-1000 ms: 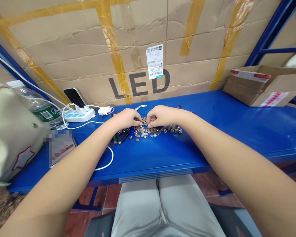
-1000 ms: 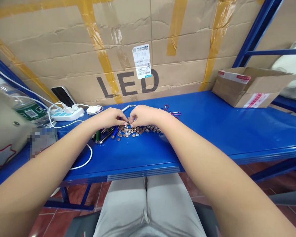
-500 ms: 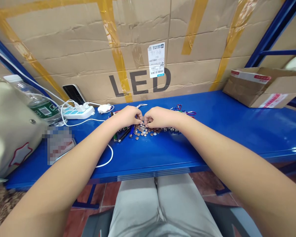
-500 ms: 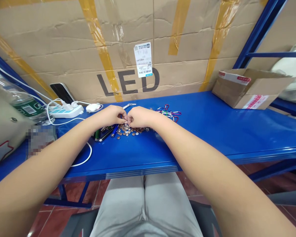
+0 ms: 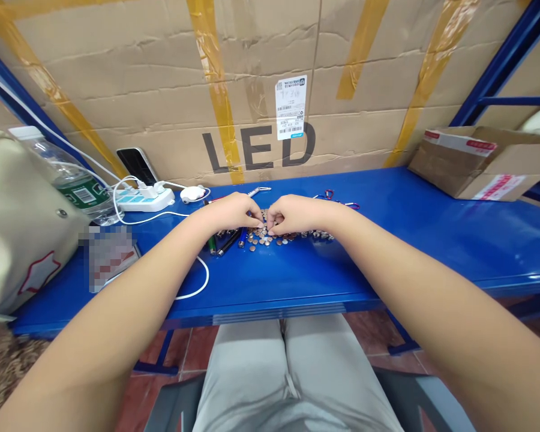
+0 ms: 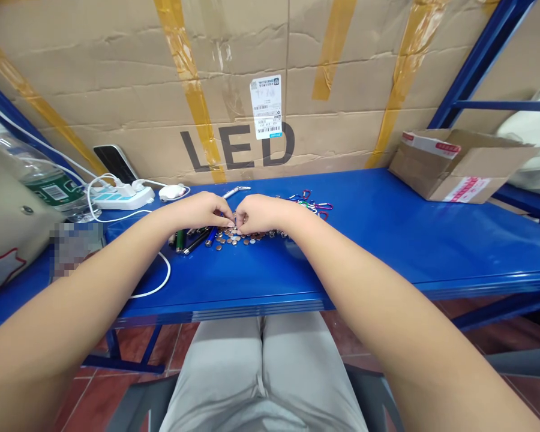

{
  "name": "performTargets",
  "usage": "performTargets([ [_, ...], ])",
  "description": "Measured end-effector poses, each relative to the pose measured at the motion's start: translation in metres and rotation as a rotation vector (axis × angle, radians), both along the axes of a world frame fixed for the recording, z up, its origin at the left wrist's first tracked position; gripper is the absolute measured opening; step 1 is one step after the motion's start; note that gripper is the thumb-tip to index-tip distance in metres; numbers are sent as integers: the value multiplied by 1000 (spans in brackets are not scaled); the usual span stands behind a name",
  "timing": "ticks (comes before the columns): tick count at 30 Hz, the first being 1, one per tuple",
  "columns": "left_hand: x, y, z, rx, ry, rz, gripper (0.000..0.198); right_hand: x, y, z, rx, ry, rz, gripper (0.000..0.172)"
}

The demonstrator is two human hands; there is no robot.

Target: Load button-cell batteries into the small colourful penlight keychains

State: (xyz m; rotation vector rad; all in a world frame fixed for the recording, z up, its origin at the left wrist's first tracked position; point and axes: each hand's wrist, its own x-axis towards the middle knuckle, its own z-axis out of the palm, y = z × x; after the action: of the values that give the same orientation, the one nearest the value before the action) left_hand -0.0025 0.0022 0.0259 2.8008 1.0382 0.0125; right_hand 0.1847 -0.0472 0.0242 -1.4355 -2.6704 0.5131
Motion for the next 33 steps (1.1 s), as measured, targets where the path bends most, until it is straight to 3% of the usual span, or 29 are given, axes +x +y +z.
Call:
performTargets([
  [11,1,1,-2,17,36,0,20,-6,-8,7,-20,-74,-50,21],
  [18,4,-5,-2,105,-9,-11,14,-5,-6,4,38,-55,-20,18],
  [27,2,-17,4,61,-57,-79,14,5,-1,0,-17,22,61,25],
  [33,6,-15,0,30,-65,-115,16,15,1,10,133,56,-82,21],
])
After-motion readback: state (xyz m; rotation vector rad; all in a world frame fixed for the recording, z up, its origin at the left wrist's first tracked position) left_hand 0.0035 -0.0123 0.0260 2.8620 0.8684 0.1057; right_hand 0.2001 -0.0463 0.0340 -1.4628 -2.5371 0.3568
